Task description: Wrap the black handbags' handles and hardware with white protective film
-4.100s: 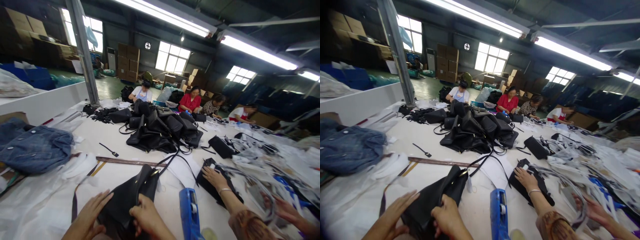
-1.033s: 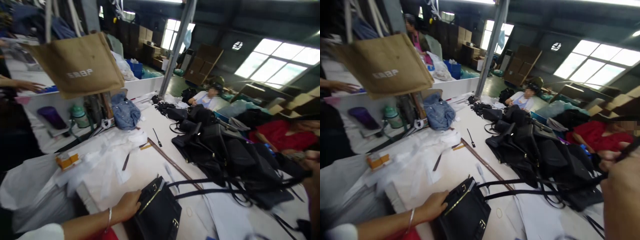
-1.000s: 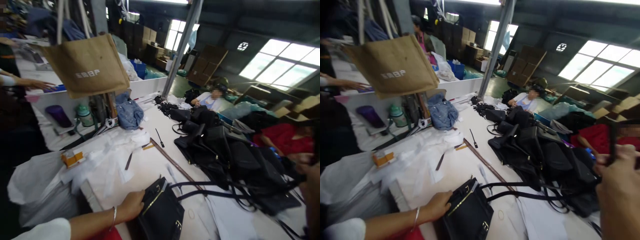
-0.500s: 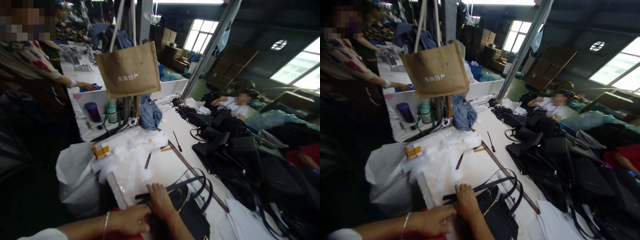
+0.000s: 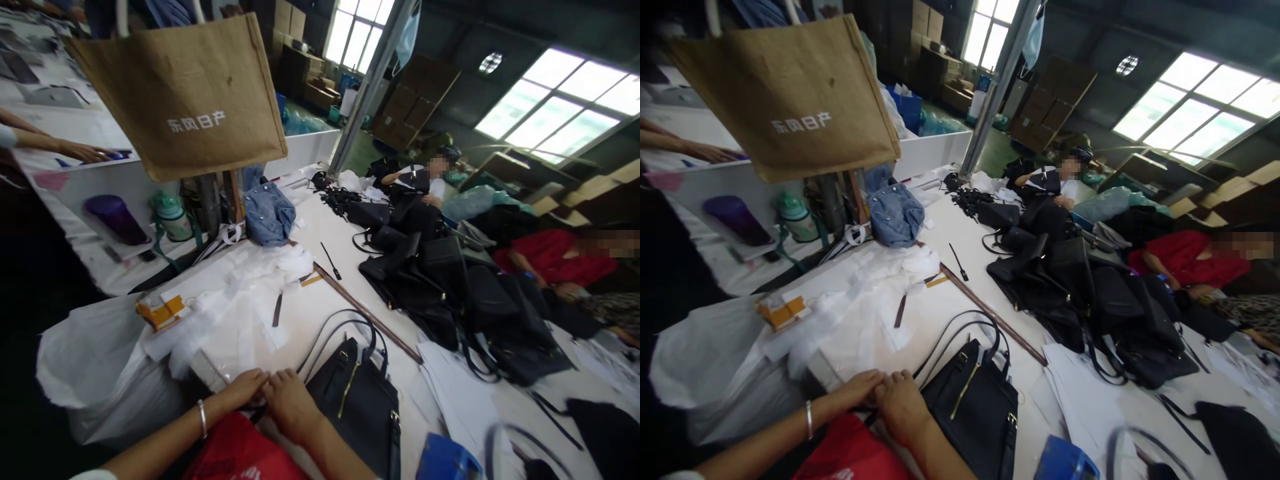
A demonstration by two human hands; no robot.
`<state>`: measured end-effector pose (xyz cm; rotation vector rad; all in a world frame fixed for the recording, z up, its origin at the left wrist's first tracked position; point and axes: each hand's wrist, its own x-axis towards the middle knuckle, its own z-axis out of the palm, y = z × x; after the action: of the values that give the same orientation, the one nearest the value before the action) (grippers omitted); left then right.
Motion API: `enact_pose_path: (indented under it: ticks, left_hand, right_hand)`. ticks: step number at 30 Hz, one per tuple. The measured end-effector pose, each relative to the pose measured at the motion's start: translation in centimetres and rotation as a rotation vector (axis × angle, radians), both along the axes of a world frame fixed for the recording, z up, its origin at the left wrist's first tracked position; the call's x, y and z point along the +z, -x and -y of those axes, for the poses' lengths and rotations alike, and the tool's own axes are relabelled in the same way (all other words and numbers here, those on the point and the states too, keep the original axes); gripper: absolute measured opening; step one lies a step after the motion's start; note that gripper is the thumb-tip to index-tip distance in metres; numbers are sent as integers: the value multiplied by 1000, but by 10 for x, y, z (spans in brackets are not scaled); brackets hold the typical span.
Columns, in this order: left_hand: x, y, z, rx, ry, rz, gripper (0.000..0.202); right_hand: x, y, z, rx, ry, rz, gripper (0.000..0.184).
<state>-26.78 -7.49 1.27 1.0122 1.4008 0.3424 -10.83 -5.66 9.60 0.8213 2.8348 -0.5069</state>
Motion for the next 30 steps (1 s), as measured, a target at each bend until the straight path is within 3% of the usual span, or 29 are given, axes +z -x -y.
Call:
enact_pose_path:
  ticks: [3, 7, 10, 16, 20, 24, 30]
  left_hand:
    - [1, -2, 3, -158, -101, -117, 41]
    - [6, -4, 5, -417, -246, -376, 20]
    - [6, -6, -1, -406, -260, -407, 13]
    - [10, -3, -6, -330, -352, -365, 18]
    - [16, 26, 5, -224, -388, -368, 21]
    - [12, 59, 9, -25, -429, -577, 23]
    - [-4, 60, -6, -107, -437, -655, 23]
  right_hand:
    - [7, -18, 7, -161, -22, 11, 21]
    - [-8, -34, 13, -251, -31, 207, 16]
    - [-13, -37, 12, -305, -4, 259, 18]
    - [6, -29, -1, -449, 83, 162, 19]
    - [6, -24, -6, -597, 172, 15, 14]
    - [-1, -16, -9, -697, 212, -44, 16]
    - [-11, 14, -14, -732, 198, 38, 37]
